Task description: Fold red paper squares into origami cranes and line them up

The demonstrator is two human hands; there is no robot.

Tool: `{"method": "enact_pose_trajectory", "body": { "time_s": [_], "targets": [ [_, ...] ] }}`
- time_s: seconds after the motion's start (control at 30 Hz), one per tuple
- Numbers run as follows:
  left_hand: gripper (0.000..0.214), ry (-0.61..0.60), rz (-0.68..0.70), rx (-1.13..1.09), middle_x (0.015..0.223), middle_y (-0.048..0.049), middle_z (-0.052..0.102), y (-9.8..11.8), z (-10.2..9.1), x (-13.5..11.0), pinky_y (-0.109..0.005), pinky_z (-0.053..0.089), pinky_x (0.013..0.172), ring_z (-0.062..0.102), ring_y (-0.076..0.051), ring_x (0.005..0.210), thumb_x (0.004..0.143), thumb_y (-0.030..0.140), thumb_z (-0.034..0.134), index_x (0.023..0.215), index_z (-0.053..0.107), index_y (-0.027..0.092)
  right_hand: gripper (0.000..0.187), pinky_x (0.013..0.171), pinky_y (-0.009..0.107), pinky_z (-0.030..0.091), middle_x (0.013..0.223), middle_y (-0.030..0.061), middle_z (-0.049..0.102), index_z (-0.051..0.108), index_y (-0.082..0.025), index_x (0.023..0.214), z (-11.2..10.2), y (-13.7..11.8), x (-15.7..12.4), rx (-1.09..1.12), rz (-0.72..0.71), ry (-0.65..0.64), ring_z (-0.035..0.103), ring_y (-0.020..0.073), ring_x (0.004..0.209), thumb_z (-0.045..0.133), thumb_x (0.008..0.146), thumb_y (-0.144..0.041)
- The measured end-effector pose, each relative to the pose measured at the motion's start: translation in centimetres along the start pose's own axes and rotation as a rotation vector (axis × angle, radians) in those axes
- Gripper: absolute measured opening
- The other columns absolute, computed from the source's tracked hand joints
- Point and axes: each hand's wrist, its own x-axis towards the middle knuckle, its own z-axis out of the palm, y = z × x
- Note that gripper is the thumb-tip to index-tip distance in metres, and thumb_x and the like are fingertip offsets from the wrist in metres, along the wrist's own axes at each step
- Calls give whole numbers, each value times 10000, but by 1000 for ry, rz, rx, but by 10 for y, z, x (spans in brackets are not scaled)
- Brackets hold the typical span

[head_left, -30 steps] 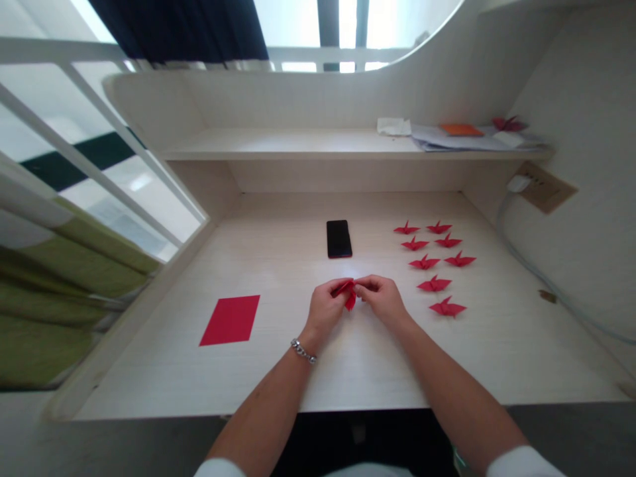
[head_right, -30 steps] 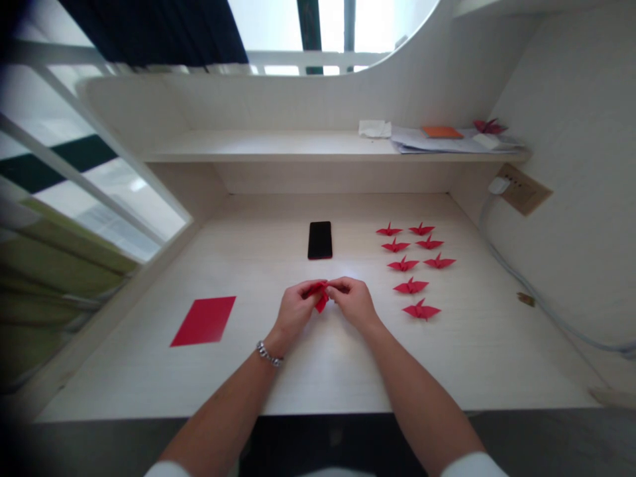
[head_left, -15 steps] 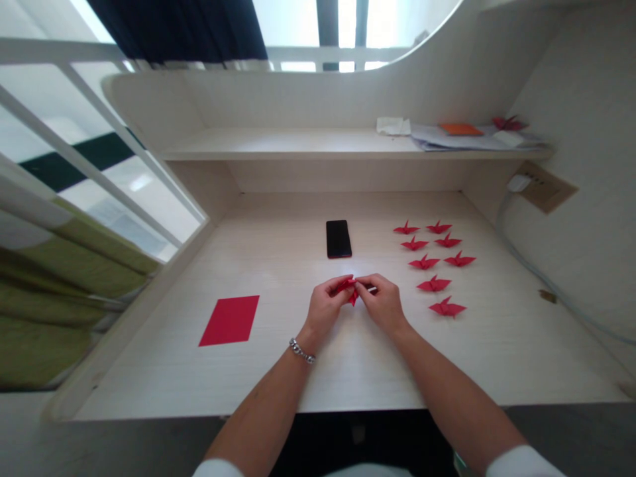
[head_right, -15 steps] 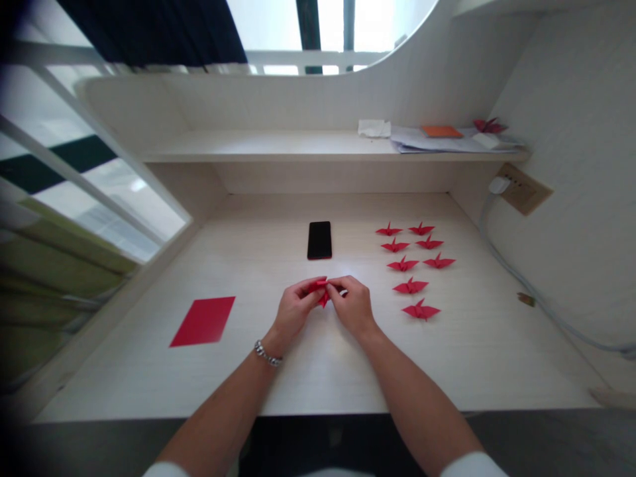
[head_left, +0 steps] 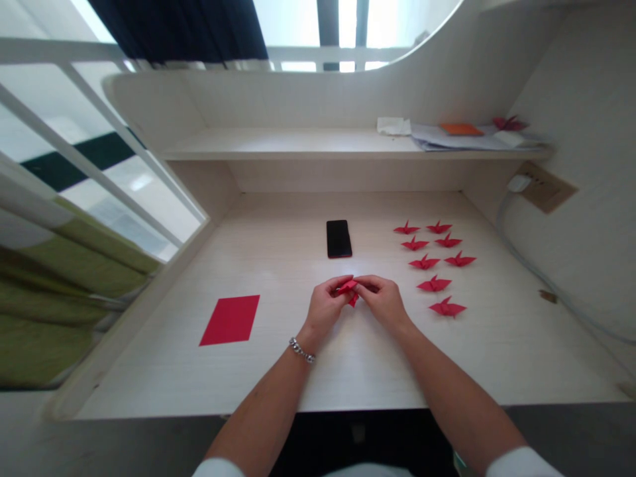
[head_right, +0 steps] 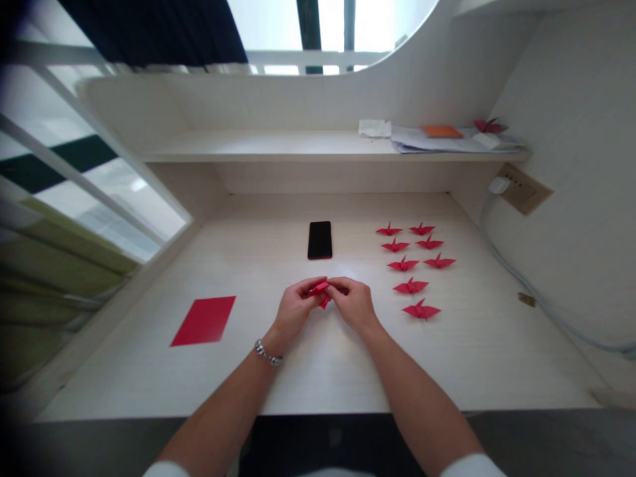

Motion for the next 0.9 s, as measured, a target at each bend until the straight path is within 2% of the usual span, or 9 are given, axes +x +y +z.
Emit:
{"method": "enact_pose_trajectory", "body": {
  "time_s": [0.23,0.4,0.57,0.67,0.9],
  "targets": [
    [476,-19,-57,-59,865,-98,719,1,2,-1,-309,569,666,674,-181,723,614,246,805,1055,684,116,221,776,344,540,869,60,747,744,-190,874,1,0,0,95,30,29,691,221,812,699,726,-347],
    [453,49,-14,-27,963,-123,717,0,1,1,-304,562,700,677,-192,792,628,237,789,1051,683,114,397,564,272,515,717,31,711,661,-170,952,5,5,4,307,268,-17,653,165,606,761,651,-409],
    [479,135,31,6,973,-134,717,1,-2,2,-327,557,739,679,-216,852,619,246,797,1064,674,113,354,505,225,470,655,15,666,632,-156,762,7,3,2,349,435,-164,587,107,514,755,651,-469],
    [490,157,42,13,973,-129,717,2,-2,2,-339,550,766,680,-215,859,621,257,799,1072,670,116,357,523,221,467,648,15,656,647,-147,734,6,1,0,358,459,-218,581,99,525,754,651,-477],
    [501,189,29,7,987,-130,715,3,-1,1,-351,539,799,672,-216,881,630,281,800,1083,674,109,379,521,232,445,593,4,633,652,-145,705,6,0,0,353,428,-220,559,103,510,767,617,-495]
  ]
}}
